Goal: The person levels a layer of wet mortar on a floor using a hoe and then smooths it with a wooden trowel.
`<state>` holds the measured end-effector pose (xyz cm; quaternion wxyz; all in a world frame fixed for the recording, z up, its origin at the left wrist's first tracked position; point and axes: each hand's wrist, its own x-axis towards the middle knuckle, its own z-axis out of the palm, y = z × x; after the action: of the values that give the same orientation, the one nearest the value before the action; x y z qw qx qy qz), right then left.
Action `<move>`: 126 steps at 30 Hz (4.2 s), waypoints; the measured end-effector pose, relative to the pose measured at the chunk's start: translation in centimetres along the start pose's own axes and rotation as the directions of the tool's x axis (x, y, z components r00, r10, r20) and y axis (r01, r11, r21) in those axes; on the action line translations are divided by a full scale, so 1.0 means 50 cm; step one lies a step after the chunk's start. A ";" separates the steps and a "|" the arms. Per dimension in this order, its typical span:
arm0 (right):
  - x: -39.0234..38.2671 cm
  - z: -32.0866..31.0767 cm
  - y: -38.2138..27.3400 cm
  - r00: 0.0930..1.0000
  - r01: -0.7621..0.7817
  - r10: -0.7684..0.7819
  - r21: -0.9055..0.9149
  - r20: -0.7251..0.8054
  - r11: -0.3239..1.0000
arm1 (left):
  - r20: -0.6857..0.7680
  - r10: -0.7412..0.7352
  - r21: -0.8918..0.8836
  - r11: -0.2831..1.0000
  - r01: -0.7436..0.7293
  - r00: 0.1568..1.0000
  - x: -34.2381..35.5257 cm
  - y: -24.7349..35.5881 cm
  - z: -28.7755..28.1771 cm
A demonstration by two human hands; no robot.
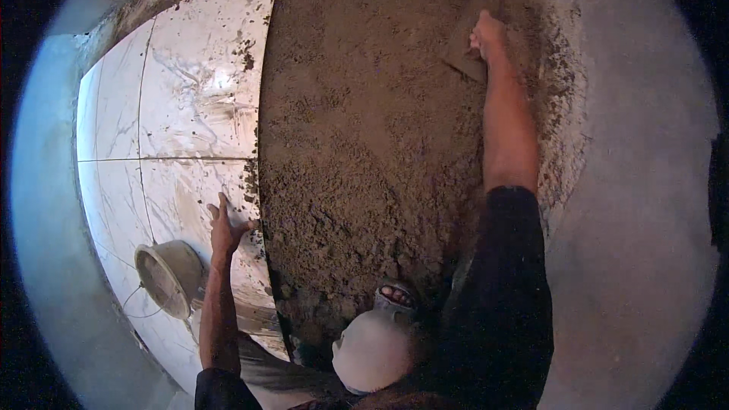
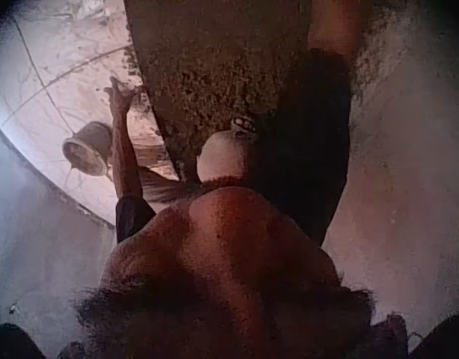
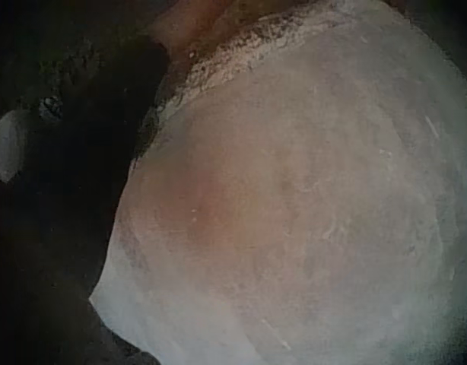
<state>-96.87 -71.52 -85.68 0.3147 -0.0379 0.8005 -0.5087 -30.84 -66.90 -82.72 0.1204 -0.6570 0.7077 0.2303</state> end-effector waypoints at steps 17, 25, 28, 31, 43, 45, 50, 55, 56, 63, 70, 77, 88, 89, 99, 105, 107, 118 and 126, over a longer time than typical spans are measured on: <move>0.071 -0.221 0.111 0.960 0.247 -0.264 -0.722 0.092 0.646 | -0.007 -0.073 0.093 0.993 0.074 0.997 -0.014 -0.005 -0.018; -0.003 -0.247 0.043 1.000 -0.010 0.009 -0.124 -0.004 0.992 | -0.026 -0.018 0.096 0.995 0.020 1.000 -0.012 -0.016 0.005; -0.006 -0.221 0.047 0.996 -0.028 0.047 -0.229 0.079 0.973 | -0.027 0.014 0.090 0.996 -0.011 1.000 -0.007 -0.003 0.004; -0.001 -0.185 0.043 0.983 0.006 0.050 -0.308 0.174 0.951 | -0.004 0.009 0.110 0.994 -0.009 1.000 -0.011 0.007 -0.001; -0.335 -0.346 0.234 0.982 -0.190 0.191 -0.066 0.013 0.980 | -0.010 -0.031 0.083 0.996 0.032 0.999 -0.011 -0.001 -0.013; -0.375 -0.307 0.248 0.962 -0.265 0.257 0.082 0.095 0.961 | -0.018 -0.035 0.066 0.997 0.036 0.999 -0.014 -0.004 -0.008; -0.263 -0.288 0.266 0.948 -0.257 0.273 -0.110 0.166 0.960 | 0.003 -0.041 0.131 0.991 0.040 0.999 -0.002 0.003 0.005; -0.294 -0.212 0.230 0.897 0.430 -0.402 -0.572 0.184 0.698 | -0.001 -0.032 0.157 0.987 0.031 1.000 -0.002 -0.030 0.007; -0.301 -0.220 0.253 0.894 0.438 -0.405 -0.571 0.193 0.694 | -0.007 -0.032 0.131 0.991 0.033 0.999 -0.006 -0.020 0.003; -0.571 -0.152 0.180 0.815 0.579 -0.282 -0.697 0.506 0.424 | -0.024 -0.029 0.094 0.995 0.031 0.999 -0.001 -0.029 0.000; -0.602 0.000 0.232 0.589 0.808 -0.122 -0.581 0.799 0.094 | -0.042 -0.007 0.106 0.994 0.012 0.999 -0.012 -0.013 -0.008; -0.759 0.027 0.280 0.361 0.922 0.145 -0.376 0.921 0.091 | -0.085 0.010 0.119 0.993 0.000 0.996 -0.014 -0.040 -0.004; -0.706 -0.082 0.198 0.337 0.816 0.177 -0.381 0.925 0.435 | 0.006 -0.060 0.123 0.991 0.059 0.998 -0.005 -0.015 0.000; -0.698 -0.103 0.175 0.398 0.783 0.119 -0.404 0.910 0.472 | 0.014 -0.060 0.124 0.991 0.058 0.998 -0.005 -0.013 0.000; -0.381 -0.253 0.136 0.883 0.398 -0.230 -0.392 0.408 0.829 | -0.013 -0.036 0.117 0.992 0.037 0.999 -0.009 -0.020 -0.001; -0.114 -0.216 0.031 0.674 0.592 -0.629 -0.792 0.387 0.147 | 0.020 -0.075 0.096 0.993 0.072 0.997 -0.010 0.003 -0.012; -0.026 -0.169 0.012 0.705 0.506 -0.604 -0.860 0.372 0.061 | 0.006 -0.042 0.095 0.995 0.041 0.999 -0.003 -0.001 -0.004; 0.160 -0.195 -0.005 0.811 0.360 -0.579 -0.708 -0.086 0.608 | 0.032 -0.064 0.134 0.989 0.059 0.997 -0.002 0.014 -0.014; 0.071 -0.207 0.001 0.977 0.090 -0.011 -0.364 0.213 0.927 | 0.021 -0.020 0.097 0.995 0.018 1.000 -0.008 -0.007 -0.005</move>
<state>-105.31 -64.65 -84.43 0.3702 -0.1700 0.8438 -0.3493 -30.43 -66.67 -82.39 0.1618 -0.6546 0.7104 0.2018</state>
